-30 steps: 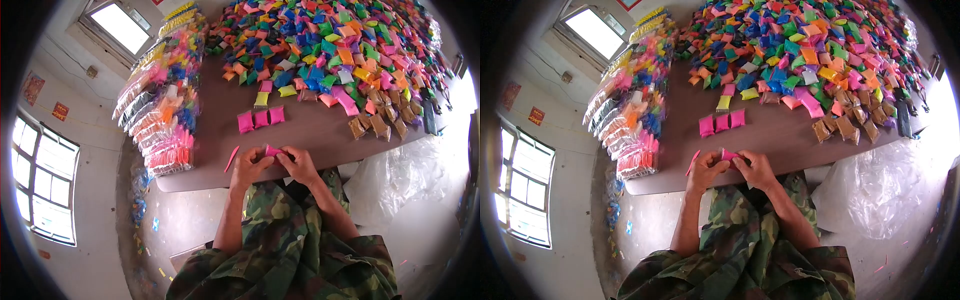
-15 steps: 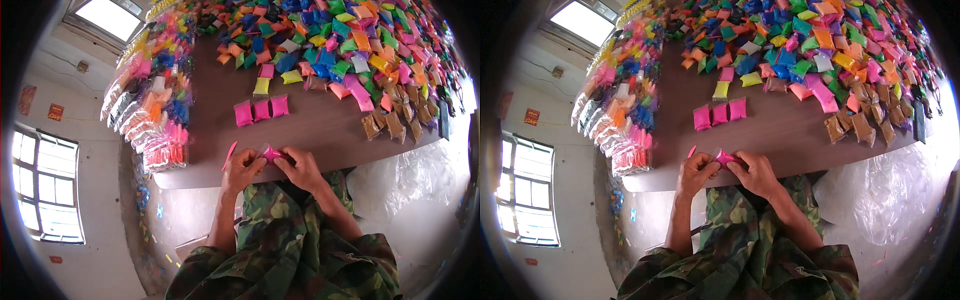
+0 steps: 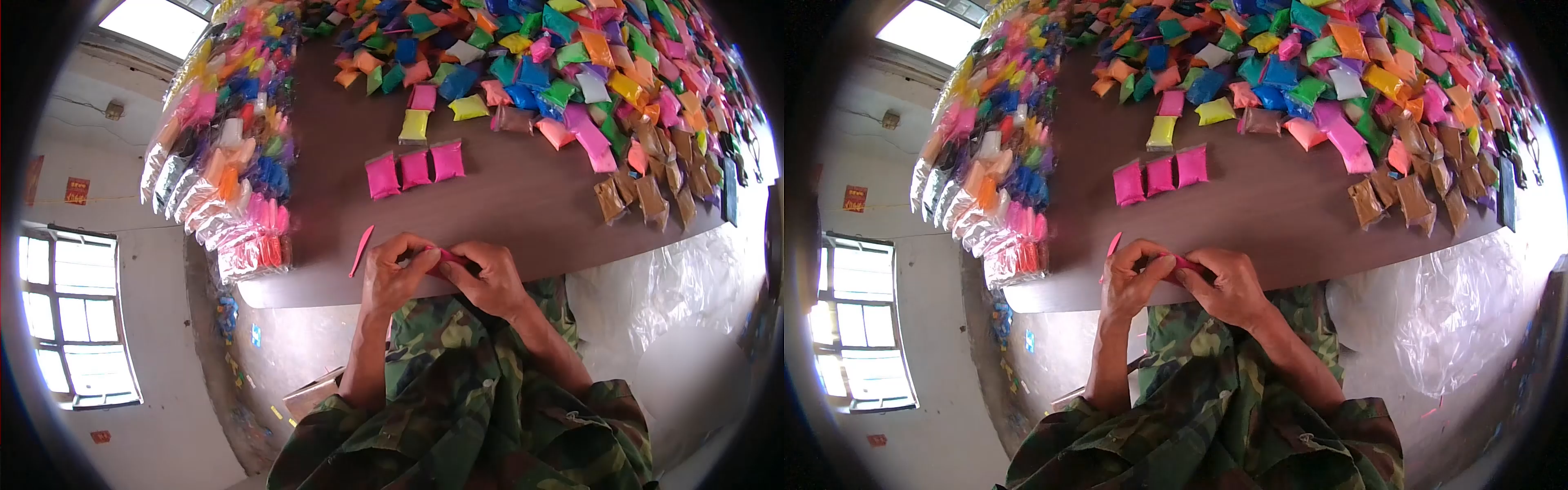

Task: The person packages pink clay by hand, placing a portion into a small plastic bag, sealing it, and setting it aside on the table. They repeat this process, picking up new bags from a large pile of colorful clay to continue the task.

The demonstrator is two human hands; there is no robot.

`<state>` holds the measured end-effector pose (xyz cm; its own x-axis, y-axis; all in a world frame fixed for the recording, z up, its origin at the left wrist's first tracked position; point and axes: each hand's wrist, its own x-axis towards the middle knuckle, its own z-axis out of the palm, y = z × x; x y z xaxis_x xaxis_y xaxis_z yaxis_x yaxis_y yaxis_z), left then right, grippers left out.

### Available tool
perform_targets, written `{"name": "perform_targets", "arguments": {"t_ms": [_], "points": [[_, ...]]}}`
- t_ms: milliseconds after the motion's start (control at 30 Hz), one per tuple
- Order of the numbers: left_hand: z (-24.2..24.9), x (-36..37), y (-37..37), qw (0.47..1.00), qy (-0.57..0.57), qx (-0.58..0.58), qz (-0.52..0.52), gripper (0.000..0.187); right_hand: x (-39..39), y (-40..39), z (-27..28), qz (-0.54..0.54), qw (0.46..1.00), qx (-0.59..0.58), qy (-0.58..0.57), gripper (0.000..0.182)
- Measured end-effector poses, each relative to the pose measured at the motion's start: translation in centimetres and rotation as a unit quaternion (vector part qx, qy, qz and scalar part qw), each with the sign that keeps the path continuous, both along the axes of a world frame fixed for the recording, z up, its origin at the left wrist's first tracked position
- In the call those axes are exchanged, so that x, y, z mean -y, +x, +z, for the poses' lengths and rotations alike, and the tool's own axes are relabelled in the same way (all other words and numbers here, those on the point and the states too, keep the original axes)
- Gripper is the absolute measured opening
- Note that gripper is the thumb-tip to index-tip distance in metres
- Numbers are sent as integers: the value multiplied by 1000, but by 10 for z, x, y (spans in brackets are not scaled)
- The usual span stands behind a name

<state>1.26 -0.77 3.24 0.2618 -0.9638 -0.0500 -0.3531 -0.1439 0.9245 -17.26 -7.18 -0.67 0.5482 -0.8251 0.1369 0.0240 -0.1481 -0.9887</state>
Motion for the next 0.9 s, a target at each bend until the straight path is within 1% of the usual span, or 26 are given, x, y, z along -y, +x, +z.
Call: {"name": "perform_targets", "arguments": {"t_ms": [267,367,467,567,667,767,867,900], "points": [[-3,-4,1,998,-1,-54,12,18,-1,-2,-5,10,1000,-10,-3,19],[-3,-4,1,999,1,-34,35,20,-1,1,-4,0,1000,-1,5,19],[-7,-5,3,996,14,-58,59,24,-2,2,-4,-3,999,15,28,21],[-8,-4,-2,990,0,-118,72,25,-2,2,-8,-21,998,29,44,24],[-19,-8,6,998,25,-50,17,26,3,0,-7,-6,999,25,19,27],[-20,-6,6,998,2,-59,37,24,3,-1,4,4,1000,1,6,28],[-12,-4,6,997,37,-57,35,23,4,2,-1,10,1000,0,-4,27],[-12,-4,7,997,38,-55,35,23,3,2,-1,11,1000,8,25,26]]}}
